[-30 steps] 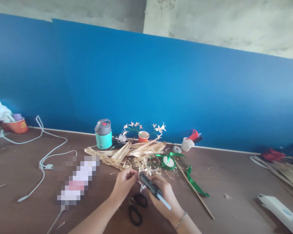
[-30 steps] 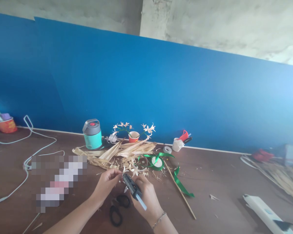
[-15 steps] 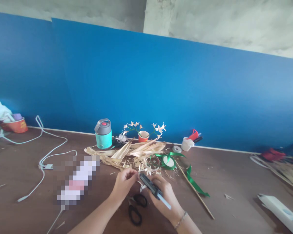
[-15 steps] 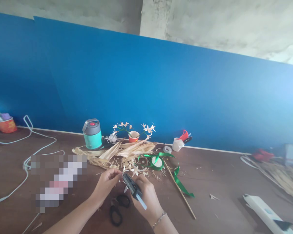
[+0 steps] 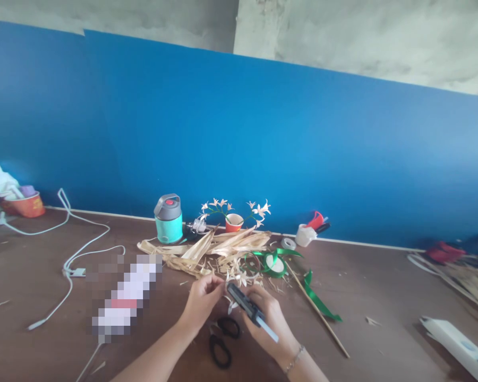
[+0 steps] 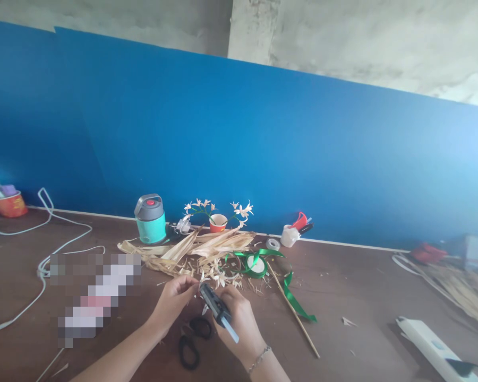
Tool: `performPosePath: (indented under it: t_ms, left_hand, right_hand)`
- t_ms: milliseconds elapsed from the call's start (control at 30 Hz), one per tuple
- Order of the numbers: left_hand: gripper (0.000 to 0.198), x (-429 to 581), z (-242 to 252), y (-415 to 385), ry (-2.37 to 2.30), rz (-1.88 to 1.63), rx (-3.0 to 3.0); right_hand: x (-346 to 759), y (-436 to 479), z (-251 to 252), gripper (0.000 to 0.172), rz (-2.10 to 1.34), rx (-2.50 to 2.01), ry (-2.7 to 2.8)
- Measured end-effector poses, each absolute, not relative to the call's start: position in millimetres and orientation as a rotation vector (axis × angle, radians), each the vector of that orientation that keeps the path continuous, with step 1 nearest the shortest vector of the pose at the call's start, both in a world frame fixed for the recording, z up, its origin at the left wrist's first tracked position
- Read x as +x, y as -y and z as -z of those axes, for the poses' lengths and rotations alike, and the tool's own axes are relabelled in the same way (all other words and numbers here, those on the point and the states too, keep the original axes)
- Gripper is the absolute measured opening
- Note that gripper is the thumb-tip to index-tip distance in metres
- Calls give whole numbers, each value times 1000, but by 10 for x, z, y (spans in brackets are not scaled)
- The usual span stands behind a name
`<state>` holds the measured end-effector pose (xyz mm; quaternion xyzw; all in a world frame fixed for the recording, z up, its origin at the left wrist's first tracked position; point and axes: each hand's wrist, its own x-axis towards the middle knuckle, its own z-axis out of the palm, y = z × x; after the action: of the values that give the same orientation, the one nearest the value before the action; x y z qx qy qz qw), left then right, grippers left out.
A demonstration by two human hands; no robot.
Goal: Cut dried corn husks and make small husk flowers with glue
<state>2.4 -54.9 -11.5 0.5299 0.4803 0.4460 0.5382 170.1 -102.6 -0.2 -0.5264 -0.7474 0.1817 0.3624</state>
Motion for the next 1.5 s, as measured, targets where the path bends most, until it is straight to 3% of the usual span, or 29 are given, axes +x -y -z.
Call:
performPosePath:
  t_ms: [1500]
  left_hand:
    - [17, 12, 147, 538, -1139, -1059, 1291]
  right_hand:
    - [1737, 1020, 47, 11, -426, -1415, 1959]
